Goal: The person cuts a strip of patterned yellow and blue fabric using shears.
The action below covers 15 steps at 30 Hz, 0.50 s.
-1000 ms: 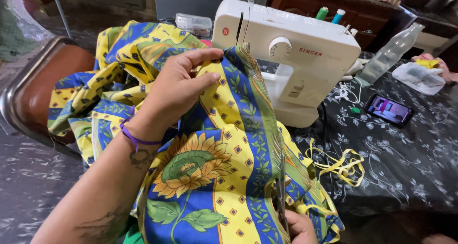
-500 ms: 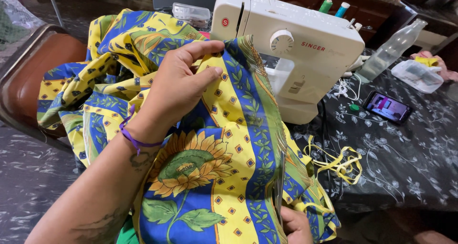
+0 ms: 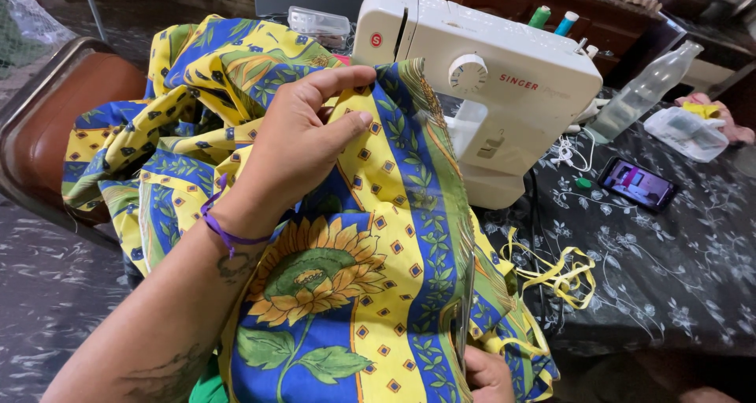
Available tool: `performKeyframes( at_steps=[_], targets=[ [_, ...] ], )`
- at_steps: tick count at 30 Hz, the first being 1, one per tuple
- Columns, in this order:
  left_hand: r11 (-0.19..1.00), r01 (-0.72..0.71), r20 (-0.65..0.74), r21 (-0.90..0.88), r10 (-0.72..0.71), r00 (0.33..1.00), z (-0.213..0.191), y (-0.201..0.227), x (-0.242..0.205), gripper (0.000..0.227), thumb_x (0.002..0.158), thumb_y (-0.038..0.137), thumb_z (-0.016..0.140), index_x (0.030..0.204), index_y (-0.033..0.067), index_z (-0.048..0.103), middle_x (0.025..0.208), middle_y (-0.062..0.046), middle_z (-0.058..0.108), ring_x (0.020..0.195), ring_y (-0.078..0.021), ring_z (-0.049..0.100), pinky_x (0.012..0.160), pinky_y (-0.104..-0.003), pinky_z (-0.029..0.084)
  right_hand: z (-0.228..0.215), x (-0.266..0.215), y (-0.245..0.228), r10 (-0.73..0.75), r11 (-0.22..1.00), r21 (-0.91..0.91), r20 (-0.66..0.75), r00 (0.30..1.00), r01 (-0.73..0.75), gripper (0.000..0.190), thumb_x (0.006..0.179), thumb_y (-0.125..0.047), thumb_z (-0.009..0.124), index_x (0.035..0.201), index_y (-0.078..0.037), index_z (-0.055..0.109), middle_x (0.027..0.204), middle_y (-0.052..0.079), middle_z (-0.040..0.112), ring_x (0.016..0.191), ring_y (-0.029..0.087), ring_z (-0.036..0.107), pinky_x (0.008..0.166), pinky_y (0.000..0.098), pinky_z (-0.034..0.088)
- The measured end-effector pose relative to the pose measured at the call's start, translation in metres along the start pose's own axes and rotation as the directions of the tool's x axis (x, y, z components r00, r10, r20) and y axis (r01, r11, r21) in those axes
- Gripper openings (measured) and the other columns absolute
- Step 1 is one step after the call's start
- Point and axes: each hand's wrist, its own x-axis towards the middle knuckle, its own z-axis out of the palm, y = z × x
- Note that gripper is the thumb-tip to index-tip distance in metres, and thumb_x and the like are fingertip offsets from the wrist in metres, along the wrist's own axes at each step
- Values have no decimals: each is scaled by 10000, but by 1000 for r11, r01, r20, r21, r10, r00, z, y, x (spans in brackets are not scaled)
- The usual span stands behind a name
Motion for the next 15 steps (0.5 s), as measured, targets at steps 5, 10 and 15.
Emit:
performKeyframes(
  at_steps=[5, 10, 15],
  targets=[
    [999, -8, 7, -43, 8, 1000, 0, 0, -1, 433, 930, 118, 699, 1363, 111, 725, 1286, 14, 750, 949, -16, 671, 822, -191, 602, -5, 2, 11, 68, 998, 18, 4, 998, -68, 541, 537, -32, 952, 1060, 107, 956, 1060, 218, 986, 921, 304, 919, 764, 387, 753],
    [998, 4, 6, -57, -3, 1000, 1, -1, -1, 431, 931, 114, 704, 1361, 112, 729, 1260, 21, 754, 955, -20, 676, 827, -191, 603, -1, 0, 10, -59, 998, 25, 19, 998, 58, 567, 540, -155, 1014, 1044, 95, 941, 1082, 203, 968, 985, 280, 897, 815, 379, 736],
    [998, 6, 9, -70, -6, 1000, 2, -5, 0, 434, 925, 107, 705, 1359, 114, 729, 1245, 23, 752, 966, -21, 671, 831, -192, 608, 1, 0, 6, -87, 994, -66, 7, 996, 87, 501, 533, -149, 1030, 986, 56, 970, 1007, 143, 987, 927, 202, 881, 748, 319, 723]
  ],
)
